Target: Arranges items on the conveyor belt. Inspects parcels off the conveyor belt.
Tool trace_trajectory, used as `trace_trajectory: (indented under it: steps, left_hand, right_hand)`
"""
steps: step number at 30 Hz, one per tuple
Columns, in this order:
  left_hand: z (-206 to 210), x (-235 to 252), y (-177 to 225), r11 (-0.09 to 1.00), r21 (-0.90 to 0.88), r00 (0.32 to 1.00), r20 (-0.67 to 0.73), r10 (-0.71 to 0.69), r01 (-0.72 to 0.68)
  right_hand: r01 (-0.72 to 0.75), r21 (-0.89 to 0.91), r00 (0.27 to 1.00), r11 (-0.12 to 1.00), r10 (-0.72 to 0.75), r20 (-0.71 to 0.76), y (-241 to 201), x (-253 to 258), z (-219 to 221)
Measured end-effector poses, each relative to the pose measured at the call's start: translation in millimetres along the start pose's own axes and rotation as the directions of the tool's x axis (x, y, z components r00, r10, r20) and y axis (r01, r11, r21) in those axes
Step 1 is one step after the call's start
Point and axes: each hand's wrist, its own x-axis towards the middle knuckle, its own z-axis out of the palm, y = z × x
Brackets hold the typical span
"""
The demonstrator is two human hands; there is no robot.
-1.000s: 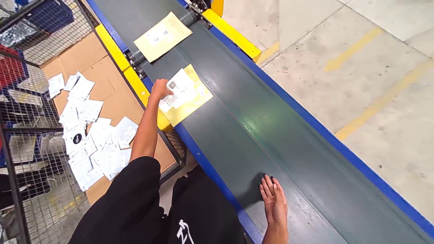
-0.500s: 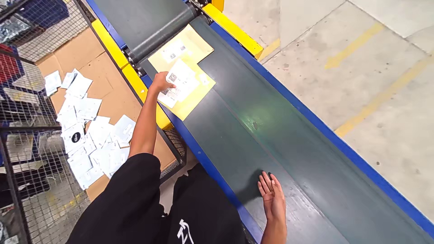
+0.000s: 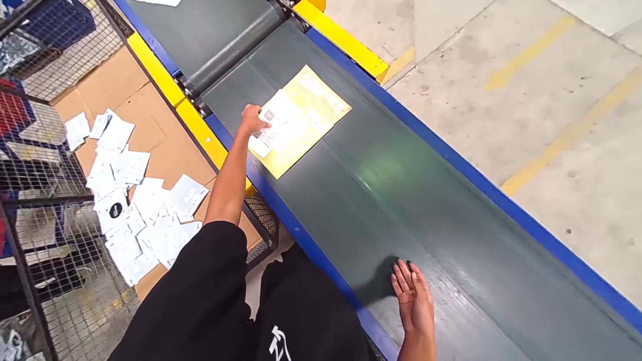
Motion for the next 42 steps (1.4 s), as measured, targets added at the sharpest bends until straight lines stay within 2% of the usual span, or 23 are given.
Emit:
trace_trajectory:
  steps: [4, 7, 10, 13, 15, 18, 22, 25, 28, 30, 32, 34, 37, 39, 42]
  left_hand:
    - [29, -25, 42, 0.990, 0.082, 0.992, 0.043, -0.119, 0.115]
    - [57, -57, 69, 0.983, 0.137, 0.984, 0.112, -0.138, 0.122]
    - [79, -92, 93, 0.991, 0.064, 0.977, 0.167, -0.129, 0.120]
    - [100, -122, 102, 0.996, -0.066, 0.985, 0.167, -0.040, 0.051]
    - [106, -136, 99, 0.991, -0.136, 0.988, 0.151, 0.020, 0.000]
    - [96, -141, 76, 0.992, -0.123, 0.981, 0.184, 0.060, -0.038]
    - [53, -138, 30, 0.993, -0.066, 0.979, 0.177, 0.105, -0.094]
    - [29, -149, 9, 0.981, -0.178, 0.970, 0.212, 0.114, -0.077]
    - [39, -170, 9, 0.890, -0.452, 0.932, 0.295, 0.213, -0.060]
    - [62, -191, 23, 0.740, -0.673, 0.879, 0.353, 0.320, 0.001]
    - [91, -217, 42, 0.604, -0.787, 0.800, 0.441, 0.408, 0.127]
    - [121, -242, 65, 0.527, -0.820, 0.729, 0.499, 0.467, 0.224]
    - [157, -267, 89, 0.428, -0.848, 0.662, 0.518, 0.542, 0.313]
    - [166, -271, 101, 0.423, -0.848, 0.654, 0.520, 0.550, 0.319]
    - [165, -267, 113, 0.556, -0.794, 0.681, 0.549, 0.485, 0.244]
  right_hand:
    - [0.002, 0.000, 0.999, 1.000, -0.002, -0.035, -1, 0, -4]
    - [0.014, 0.016, 0.999, 1.000, -0.013, -0.040, 0, 2, -9]
    - [0.024, 0.033, 0.999, 0.999, -0.023, -0.040, 3, 4, -11]
    - [0.033, 0.053, 0.999, 0.998, -0.032, -0.024, 3, 5, -10]
    - [0.031, 0.039, 1.000, 0.999, -0.031, -0.004, 2, 6, -9]
    - [0.035, 0.016, 0.999, 0.999, -0.036, 0.024, 3, 4, -10]
    - [0.024, 0.019, 0.999, 1.000, -0.024, 0.032, 5, 2, -8]
    - [0.022, -0.006, 0.995, 1.000, -0.021, 0.094, 7, 2, -4]
    - [0.024, -0.049, 0.977, 0.998, -0.014, 0.211, 9, 7, 16]
    - [0.038, -0.064, 0.957, 0.997, -0.018, 0.290, 10, 8, 35]
    - [0.059, -0.057, 0.939, 0.997, -0.036, 0.341, 9, 7, 53]
    - [0.077, -0.095, 0.948, 0.992, -0.043, 0.316, 5, 4, 66]
    - [0.086, -0.167, 0.987, 0.982, -0.061, 0.151, 2, 0, 69]
    - [0.114, -0.120, 0.990, 0.986, -0.103, 0.096, 4, 1, 62]
    - [0.120, 0.012, 0.984, 0.993, -0.121, 0.128, 11, -1, 54]
